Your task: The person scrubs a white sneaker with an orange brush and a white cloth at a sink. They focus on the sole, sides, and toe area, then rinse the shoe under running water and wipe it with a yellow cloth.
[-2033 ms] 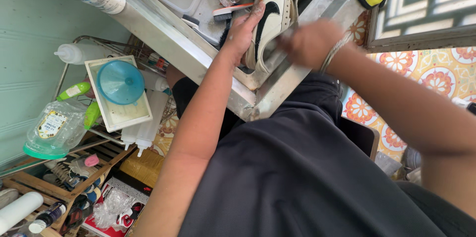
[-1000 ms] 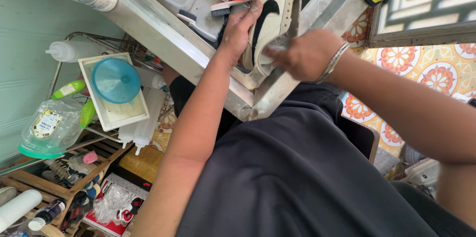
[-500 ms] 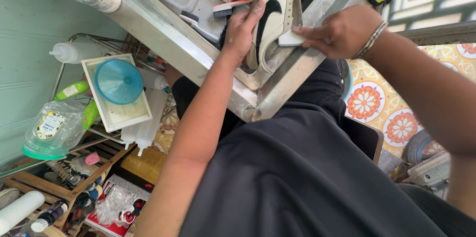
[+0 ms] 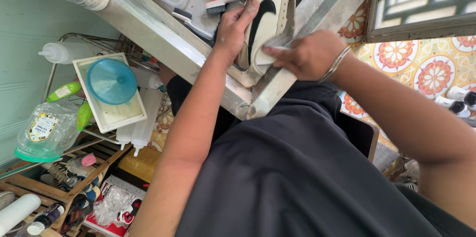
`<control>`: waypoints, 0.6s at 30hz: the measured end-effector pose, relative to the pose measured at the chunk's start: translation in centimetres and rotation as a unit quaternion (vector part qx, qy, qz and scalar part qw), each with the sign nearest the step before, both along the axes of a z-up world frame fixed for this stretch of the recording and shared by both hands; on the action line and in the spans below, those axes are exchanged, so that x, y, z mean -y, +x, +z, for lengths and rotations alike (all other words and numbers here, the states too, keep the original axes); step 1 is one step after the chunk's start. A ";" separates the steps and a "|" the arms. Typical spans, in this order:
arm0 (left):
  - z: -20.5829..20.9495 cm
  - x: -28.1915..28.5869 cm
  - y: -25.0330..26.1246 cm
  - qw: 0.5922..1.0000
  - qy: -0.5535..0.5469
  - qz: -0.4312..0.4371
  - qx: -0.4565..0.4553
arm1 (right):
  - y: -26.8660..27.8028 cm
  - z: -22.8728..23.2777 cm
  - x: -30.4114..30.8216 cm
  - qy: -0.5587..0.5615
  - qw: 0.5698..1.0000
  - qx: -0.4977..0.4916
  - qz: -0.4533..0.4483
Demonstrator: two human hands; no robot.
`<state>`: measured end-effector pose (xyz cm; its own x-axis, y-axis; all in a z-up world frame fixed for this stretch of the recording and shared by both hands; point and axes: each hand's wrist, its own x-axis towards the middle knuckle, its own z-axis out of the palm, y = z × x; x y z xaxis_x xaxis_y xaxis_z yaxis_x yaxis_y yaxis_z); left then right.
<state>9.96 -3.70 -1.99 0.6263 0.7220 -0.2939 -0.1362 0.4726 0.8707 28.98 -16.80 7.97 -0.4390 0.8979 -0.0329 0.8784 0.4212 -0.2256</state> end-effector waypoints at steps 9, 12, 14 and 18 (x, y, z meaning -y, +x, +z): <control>-0.2 0.0 0.0 0.999 0.044 0.027 0.003 | -1.3 0.6 -0.6 -0.043 0.995 0.087 -0.020; 0.1 0.0 -0.2 0.990 0.125 0.066 0.006 | 1.8 1.7 -2.9 -0.090 0.993 0.045 -0.063; -0.2 0.8 -0.3 0.985 0.148 0.085 -0.006 | 2.3 1.9 -3.0 -0.065 0.989 0.097 -0.089; 0.0 0.0 0.4 0.991 0.098 0.090 0.031 | -0.8 2.0 -1.3 -0.071 0.991 0.109 -0.027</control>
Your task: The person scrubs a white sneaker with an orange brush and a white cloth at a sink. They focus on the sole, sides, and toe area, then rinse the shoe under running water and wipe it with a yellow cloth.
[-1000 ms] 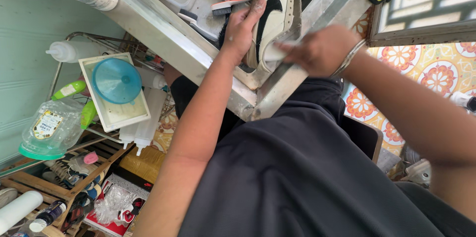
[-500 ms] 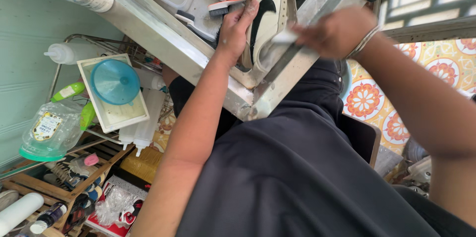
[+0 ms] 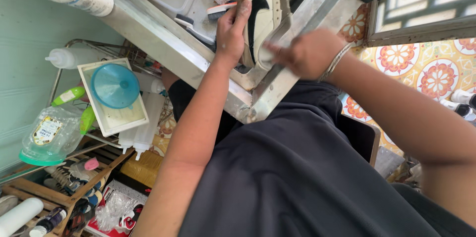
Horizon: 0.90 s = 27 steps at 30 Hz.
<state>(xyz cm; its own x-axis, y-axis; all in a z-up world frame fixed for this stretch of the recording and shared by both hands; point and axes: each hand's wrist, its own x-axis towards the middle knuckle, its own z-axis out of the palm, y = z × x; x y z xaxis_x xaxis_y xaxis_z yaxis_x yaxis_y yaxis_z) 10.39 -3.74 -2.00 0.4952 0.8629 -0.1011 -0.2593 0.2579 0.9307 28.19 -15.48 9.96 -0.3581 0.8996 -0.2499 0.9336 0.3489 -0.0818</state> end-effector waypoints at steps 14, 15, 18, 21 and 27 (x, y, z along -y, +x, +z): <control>-0.1 0.4 -0.5 0.999 0.044 -0.004 -0.028 | 1.6 1.6 -5.0 -0.072 0.992 0.101 -0.021; -0.2 0.3 -0.4 0.998 0.054 0.001 -0.035 | 1.9 1.7 -5.1 -0.060 0.991 0.119 -0.015; 0.1 0.6 -0.4 0.999 0.051 0.007 0.002 | -0.9 0.5 -2.5 -0.068 0.995 0.051 0.047; 0.2 0.9 -0.6 0.997 0.075 0.028 -0.004 | 1.7 1.2 -4.0 -0.078 0.996 0.043 -0.025; 1.0 1.1 -0.7 0.990 0.123 0.058 -0.026 | 0.0 0.0 -0.8 -0.029 0.999 -0.010 -0.015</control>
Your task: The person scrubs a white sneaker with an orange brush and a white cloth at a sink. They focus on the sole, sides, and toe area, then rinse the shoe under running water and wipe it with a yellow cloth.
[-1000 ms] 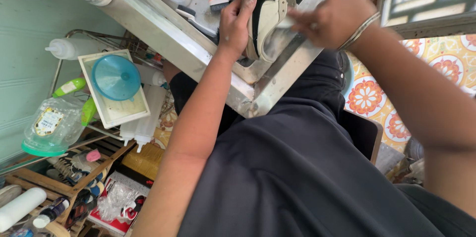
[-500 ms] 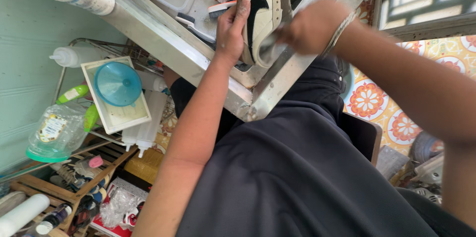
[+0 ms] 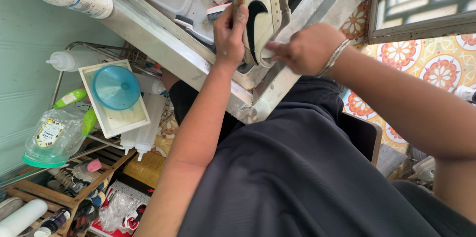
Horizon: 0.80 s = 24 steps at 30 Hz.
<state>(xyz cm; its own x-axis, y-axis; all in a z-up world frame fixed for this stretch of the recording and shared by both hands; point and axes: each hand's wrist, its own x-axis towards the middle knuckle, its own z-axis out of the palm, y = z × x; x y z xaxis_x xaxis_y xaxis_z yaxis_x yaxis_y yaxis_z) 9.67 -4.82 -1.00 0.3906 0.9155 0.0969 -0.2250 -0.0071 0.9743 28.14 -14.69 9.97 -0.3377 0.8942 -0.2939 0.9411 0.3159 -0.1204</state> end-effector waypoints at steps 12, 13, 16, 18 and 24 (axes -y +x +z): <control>0.2 0.2 0.1 1.000 -0.016 -0.003 0.010 | 3.6 -0.4 0.5 0.068 0.990 0.079 -0.096; 0.1 0.1 0.1 1.000 -0.012 -0.004 -0.002 | 3.3 -0.8 0.9 0.076 0.992 0.066 -0.080; -0.3 0.0 0.2 0.999 -0.050 -0.005 0.006 | 2.3 -2.1 1.9 0.102 0.994 0.016 -0.033; -0.7 -0.3 0.2 0.999 -0.048 -0.015 0.013 | 1.8 -2.6 2.8 0.110 0.993 -0.047 -0.017; -1.3 -0.7 0.7 0.997 -0.081 -0.018 0.009 | 1.0 -2.0 2.1 -0.017 0.989 0.084 -0.121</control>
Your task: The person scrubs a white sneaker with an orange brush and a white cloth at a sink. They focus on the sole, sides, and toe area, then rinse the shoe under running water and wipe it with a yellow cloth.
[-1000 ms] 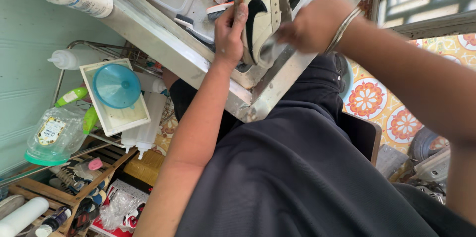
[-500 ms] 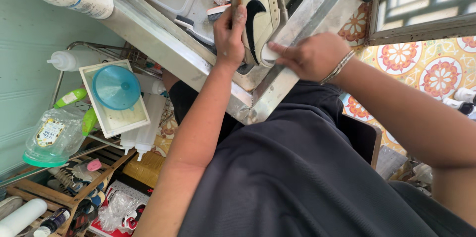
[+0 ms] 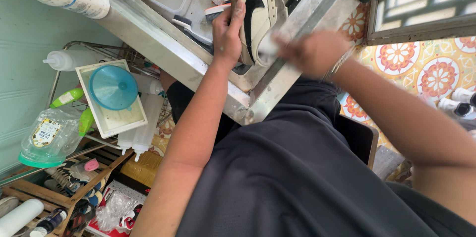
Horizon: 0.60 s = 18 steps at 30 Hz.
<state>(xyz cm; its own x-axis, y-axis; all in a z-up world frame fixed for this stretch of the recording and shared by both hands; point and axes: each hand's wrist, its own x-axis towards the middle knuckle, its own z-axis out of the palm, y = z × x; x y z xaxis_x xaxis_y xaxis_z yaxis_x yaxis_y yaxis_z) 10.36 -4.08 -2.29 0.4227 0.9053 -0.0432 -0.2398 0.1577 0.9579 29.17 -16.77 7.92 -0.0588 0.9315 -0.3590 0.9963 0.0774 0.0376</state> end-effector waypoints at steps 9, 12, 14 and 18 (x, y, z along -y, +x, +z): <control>1.1 -0.2 -0.1 0.999 -0.030 -0.021 -0.002 | 0.5 -1.2 1.0 0.141 0.983 -0.096 0.070; 1.1 0.0 -0.4 0.999 0.003 -0.028 -0.020 | 2.0 -0.3 0.3 0.058 0.994 -0.097 -0.005; 0.8 0.3 -0.6 0.998 0.033 -0.028 -0.036 | 3.4 0.2 -0.8 0.125 0.990 -0.061 0.009; 0.7 0.1 -0.6 0.998 0.056 -0.020 -0.033 | -0.4 -0.2 1.6 0.124 0.982 -0.127 0.065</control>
<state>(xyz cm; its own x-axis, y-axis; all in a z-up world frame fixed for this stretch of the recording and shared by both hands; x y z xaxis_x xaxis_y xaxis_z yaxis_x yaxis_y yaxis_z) 9.73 -4.18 -1.61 0.4582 0.8884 0.0282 -0.1718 0.0574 0.9835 28.74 -18.36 7.71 -0.2406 0.9673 -0.0798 0.9584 0.2238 -0.1772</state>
